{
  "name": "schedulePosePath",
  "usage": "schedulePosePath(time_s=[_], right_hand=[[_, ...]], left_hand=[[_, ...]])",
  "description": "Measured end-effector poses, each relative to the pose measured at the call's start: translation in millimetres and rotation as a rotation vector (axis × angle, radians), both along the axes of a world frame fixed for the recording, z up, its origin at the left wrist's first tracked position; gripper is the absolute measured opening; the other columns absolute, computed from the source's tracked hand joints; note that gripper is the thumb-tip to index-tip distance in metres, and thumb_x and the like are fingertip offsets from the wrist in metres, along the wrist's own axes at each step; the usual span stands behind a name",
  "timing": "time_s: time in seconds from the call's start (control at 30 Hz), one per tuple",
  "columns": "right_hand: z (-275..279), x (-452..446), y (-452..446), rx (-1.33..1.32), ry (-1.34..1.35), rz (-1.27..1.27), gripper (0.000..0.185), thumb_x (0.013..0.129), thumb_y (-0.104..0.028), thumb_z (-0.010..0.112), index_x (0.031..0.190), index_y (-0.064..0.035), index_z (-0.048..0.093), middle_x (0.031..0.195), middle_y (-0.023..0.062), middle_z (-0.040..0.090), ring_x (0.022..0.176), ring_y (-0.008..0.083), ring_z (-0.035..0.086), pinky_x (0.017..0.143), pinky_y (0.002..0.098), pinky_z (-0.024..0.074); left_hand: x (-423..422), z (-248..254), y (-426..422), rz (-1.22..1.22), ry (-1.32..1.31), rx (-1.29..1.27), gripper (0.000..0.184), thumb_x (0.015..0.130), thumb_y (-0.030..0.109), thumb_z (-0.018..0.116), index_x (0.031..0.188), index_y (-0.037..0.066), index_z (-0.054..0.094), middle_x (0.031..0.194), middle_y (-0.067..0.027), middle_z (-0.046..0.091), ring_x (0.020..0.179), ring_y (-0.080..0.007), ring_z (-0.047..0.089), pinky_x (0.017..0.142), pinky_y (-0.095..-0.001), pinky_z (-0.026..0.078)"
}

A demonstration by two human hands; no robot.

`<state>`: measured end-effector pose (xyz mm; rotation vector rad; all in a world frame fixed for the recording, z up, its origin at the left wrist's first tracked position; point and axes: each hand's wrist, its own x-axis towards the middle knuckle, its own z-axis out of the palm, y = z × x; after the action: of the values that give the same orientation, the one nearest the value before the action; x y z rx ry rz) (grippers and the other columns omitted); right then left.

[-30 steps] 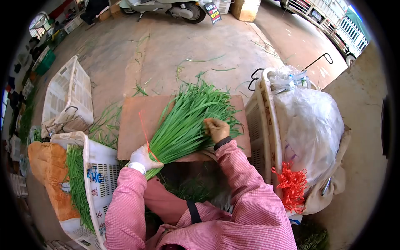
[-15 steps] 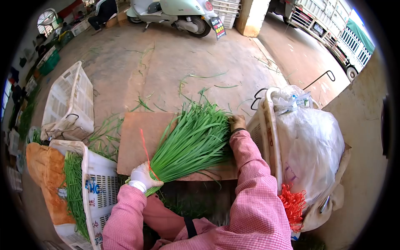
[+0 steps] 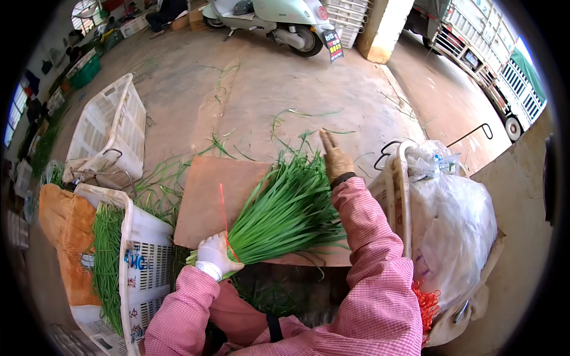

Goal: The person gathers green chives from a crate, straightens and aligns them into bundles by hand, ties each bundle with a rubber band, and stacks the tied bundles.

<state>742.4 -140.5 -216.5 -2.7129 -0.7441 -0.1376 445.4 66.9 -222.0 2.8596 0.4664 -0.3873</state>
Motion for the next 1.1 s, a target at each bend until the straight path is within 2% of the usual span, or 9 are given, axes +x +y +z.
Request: schedulePosePath(time_s=[0.13, 0.33, 0.43, 0.5, 0.53, 0.63, 0.73, 0.9, 1.1], right_hand=[[9, -19, 60, 0.186, 0.037, -0.085, 0.049, 0.081, -0.027, 0.049, 0.127, -0.0183, 0.034, 0.118, 0.0125, 0.047, 0.099, 0.0307, 0.052, 0.082, 0.0379, 0.0429], [-39, 3, 93, -0.133, 0.359, -0.01, 0.033, 0.074, -0.03, 0.056, 0.097, -0.0069, 0.06, 0.095, 0.0188, 0.059, 0.092, 0.0321, 0.055, 0.08, 0.0365, 0.0429], [-49, 38, 30, 0.441, 0.369, -0.384, 0.022, 0.074, -0.019, 0.053, 0.091, -0.0091, 0.063, 0.084, 0.0192, 0.06, 0.079, 0.0317, 0.059, 0.071, 0.0369, 0.0454], [-44, 46, -26, 0.578, 0.267, -0.455, 0.027, 0.073, -0.013, 0.056, 0.099, -0.0086, 0.059, 0.082, 0.0172, 0.061, 0.08, 0.0315, 0.059, 0.072, 0.0374, 0.0451], [-12, 21, -43, 0.22, -0.034, -0.512, 0.029, 0.072, -0.012, 0.058, 0.101, -0.0078, 0.058, 0.081, 0.0162, 0.062, 0.08, 0.0317, 0.059, 0.073, 0.0374, 0.0452], [-10, -21, -77, 0.26, -0.421, -0.302, 0.032, 0.071, -0.015, 0.063, 0.102, -0.0082, 0.058, 0.082, 0.0153, 0.062, 0.081, 0.0309, 0.058, 0.073, 0.0358, 0.0451], [-14, -60, -71, 0.547, 0.116, -0.057, 0.02, 0.07, -0.011, 0.064, 0.091, -0.0101, 0.064, 0.086, 0.0147, 0.06, 0.078, 0.0244, 0.059, 0.067, 0.0314, 0.0459], [10, -105, -10, 0.523, 0.24, -0.105, 0.019, 0.073, -0.02, 0.064, 0.088, -0.0083, 0.065, 0.078, 0.0113, 0.059, 0.069, 0.0243, 0.057, 0.062, 0.0321, 0.0457], [-11, -77, 37, 0.009, 0.363, -0.107, 0.031, 0.071, -0.026, 0.063, 0.1, -0.0146, 0.062, 0.095, 0.0128, 0.059, 0.092, 0.0267, 0.055, 0.081, 0.0336, 0.0434]], left_hand=[[-2, 0, 0, -0.011, -0.024, 0.008, 0.074, 0.044, 0.046, 0.074, 0.1, 0.006, 0.047, 0.089, -0.0096, 0.056, 0.086, -0.0248, 0.055, 0.078, -0.0355, 0.041], [-4, -4, 1, -0.015, -0.041, 0.011, 0.072, 0.046, 0.046, 0.074, 0.099, 0.006, 0.047, 0.089, -0.0091, 0.056, 0.087, -0.0242, 0.055, 0.079, -0.0353, 0.041], [-5, -3, 0, -0.008, -0.021, 0.003, 0.072, 0.046, 0.046, 0.074, 0.1, 0.006, 0.046, 0.09, -0.0093, 0.056, 0.088, -0.0239, 0.054, 0.079, -0.035, 0.041], [-5, -4, 0, -0.014, -0.04, 0.022, 0.072, 0.047, 0.046, 0.074, 0.1, 0.006, 0.046, 0.09, -0.0091, 0.056, 0.088, -0.0236, 0.055, 0.08, -0.0349, 0.041], [-4, -3, 1, -0.023, -0.042, 0.006, 0.072, 0.047, 0.046, 0.074, 0.1, 0.006, 0.046, 0.09, -0.0091, 0.056, 0.088, -0.0236, 0.055, 0.08, -0.0349, 0.041], [-1, -1, 1, -0.008, 0.002, -0.025, 0.071, 0.047, 0.045, 0.074, 0.099, 0.006, 0.046, 0.09, -0.009, 0.056, 0.089, -0.0233, 0.054, 0.08, -0.0348, 0.041], [-3, 3, -1, -0.007, -0.005, -0.008, 0.071, 0.047, 0.046, 0.074, 0.099, 0.006, 0.046, 0.09, -0.0091, 0.056, 0.089, -0.0233, 0.054, 0.08, -0.0345, 0.04], [-4, 1, -3, 0.002, -0.018, 0.018, 0.072, 0.047, 0.046, 0.074, 0.099, 0.006, 0.046, 0.091, -0.0089, 0.055, 0.089, -0.0232, 0.054, 0.081, -0.034, 0.04], [-3, 3, -2, 0.023, 0.029, -0.014, 0.08, 0.045, 0.046, 0.073, 0.108, 0.004, 0.045, 0.098, -0.0107, 0.055, 0.094, -0.0255, 0.052, 0.083, -0.0355, 0.039]])
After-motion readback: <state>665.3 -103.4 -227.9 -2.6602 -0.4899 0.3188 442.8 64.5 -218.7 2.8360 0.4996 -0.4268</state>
